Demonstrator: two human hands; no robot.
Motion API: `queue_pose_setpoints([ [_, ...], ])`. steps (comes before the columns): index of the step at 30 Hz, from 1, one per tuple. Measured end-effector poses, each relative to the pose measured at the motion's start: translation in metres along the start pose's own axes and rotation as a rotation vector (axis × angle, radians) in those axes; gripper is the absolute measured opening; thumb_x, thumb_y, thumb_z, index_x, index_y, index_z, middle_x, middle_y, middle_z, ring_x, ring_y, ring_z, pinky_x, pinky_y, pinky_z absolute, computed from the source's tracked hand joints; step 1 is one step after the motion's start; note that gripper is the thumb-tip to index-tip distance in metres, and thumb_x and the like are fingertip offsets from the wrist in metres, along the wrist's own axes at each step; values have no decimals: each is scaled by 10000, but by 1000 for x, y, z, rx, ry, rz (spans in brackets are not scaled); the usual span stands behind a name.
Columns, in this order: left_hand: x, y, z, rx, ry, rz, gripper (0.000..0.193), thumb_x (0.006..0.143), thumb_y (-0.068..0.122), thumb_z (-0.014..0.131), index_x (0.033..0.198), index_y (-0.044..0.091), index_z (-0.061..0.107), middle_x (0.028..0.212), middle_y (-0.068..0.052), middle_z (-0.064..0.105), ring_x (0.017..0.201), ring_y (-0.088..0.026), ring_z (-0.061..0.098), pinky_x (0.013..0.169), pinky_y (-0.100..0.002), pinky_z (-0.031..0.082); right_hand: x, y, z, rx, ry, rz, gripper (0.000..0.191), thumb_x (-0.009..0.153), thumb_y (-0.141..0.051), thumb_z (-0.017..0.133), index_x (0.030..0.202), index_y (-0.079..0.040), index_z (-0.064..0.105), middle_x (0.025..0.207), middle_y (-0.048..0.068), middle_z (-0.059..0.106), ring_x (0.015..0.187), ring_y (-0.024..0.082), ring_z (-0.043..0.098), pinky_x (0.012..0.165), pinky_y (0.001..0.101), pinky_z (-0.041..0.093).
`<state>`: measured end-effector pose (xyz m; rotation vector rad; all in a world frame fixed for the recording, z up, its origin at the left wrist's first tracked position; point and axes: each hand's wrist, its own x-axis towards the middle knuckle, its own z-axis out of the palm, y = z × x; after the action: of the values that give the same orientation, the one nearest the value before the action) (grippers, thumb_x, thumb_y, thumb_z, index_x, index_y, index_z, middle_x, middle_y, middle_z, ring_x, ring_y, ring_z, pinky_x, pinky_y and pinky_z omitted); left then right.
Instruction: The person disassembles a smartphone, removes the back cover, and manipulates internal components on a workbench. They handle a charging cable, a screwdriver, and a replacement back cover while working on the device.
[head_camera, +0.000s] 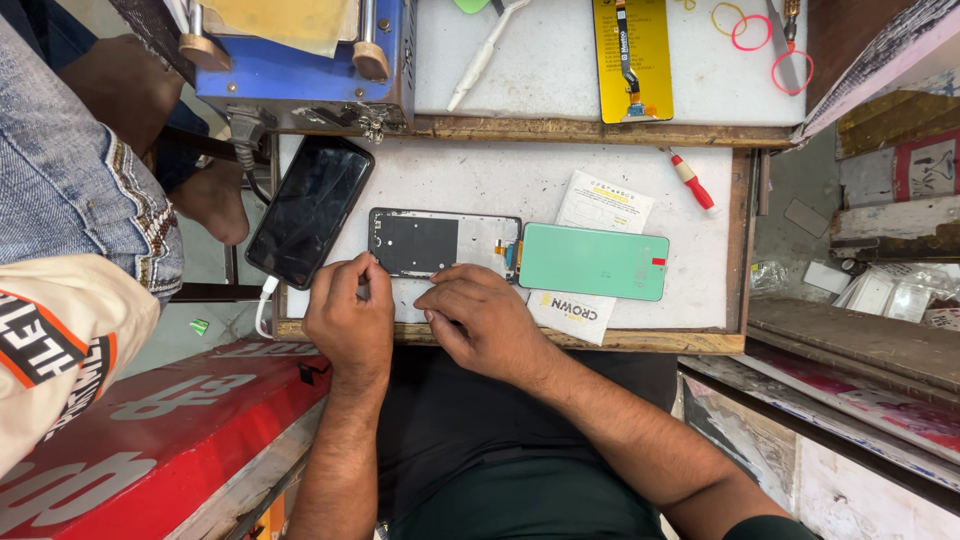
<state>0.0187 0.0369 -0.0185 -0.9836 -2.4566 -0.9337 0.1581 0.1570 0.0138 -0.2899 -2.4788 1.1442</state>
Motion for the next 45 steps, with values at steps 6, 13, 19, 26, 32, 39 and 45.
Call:
queue_pose_setpoints([
  [6,-1,-2,1,1,-5,19,81,912,8,814,964,21,753,906,-73,727,785,-170,742,643,-249,612,0,0,0,-18,-32,13,150,928,-127,708,1072,-102,743,1025,49,765,1218,249,653,1048,396,517],
  [13,0,0,-1,-12,6,18,84,910,0,814,964,21,753,908,-72,724,781,-174,739,644,-256,608,-1,-1,0,-2,-9,6,165,912,-106,712,1074,-99,742,1033,53,764,1210,256,656,1045,398,520],
  [19,2,3,-3,-17,11,21,81,914,-9,810,959,27,752,908,-65,720,775,-171,734,647,-262,602,0,-3,-2,-3,-11,2,159,910,-102,719,1068,-98,739,1028,51,762,1206,256,660,1048,405,518],
  [26,2,3,-1,7,15,15,88,907,-2,819,949,36,751,887,-54,710,757,-166,729,630,-259,595,0,-2,-1,7,4,7,157,905,-97,719,1060,-100,746,1007,51,763,1198,256,664,1034,395,527],
  [32,0,-1,2,18,17,31,93,914,11,822,941,42,738,886,-50,702,754,-151,726,612,-239,593,0,-1,1,-2,8,1,155,913,-103,719,1066,-101,746,1016,48,763,1200,252,662,1041,396,529],
  [39,-2,-4,3,36,14,46,95,913,10,822,926,39,733,874,-52,698,742,-148,723,592,-231,589,-1,1,2,1,1,0,149,919,-109,720,1066,-103,741,1023,45,763,1206,245,661,1048,395,528],
  [45,0,-2,1,26,11,53,97,916,8,822,937,37,732,884,-51,698,762,-160,729,619,-244,596,0,1,2,5,9,-6,158,910,-102,722,1067,-101,743,1015,47,761,1201,250,663,1046,397,526],
])
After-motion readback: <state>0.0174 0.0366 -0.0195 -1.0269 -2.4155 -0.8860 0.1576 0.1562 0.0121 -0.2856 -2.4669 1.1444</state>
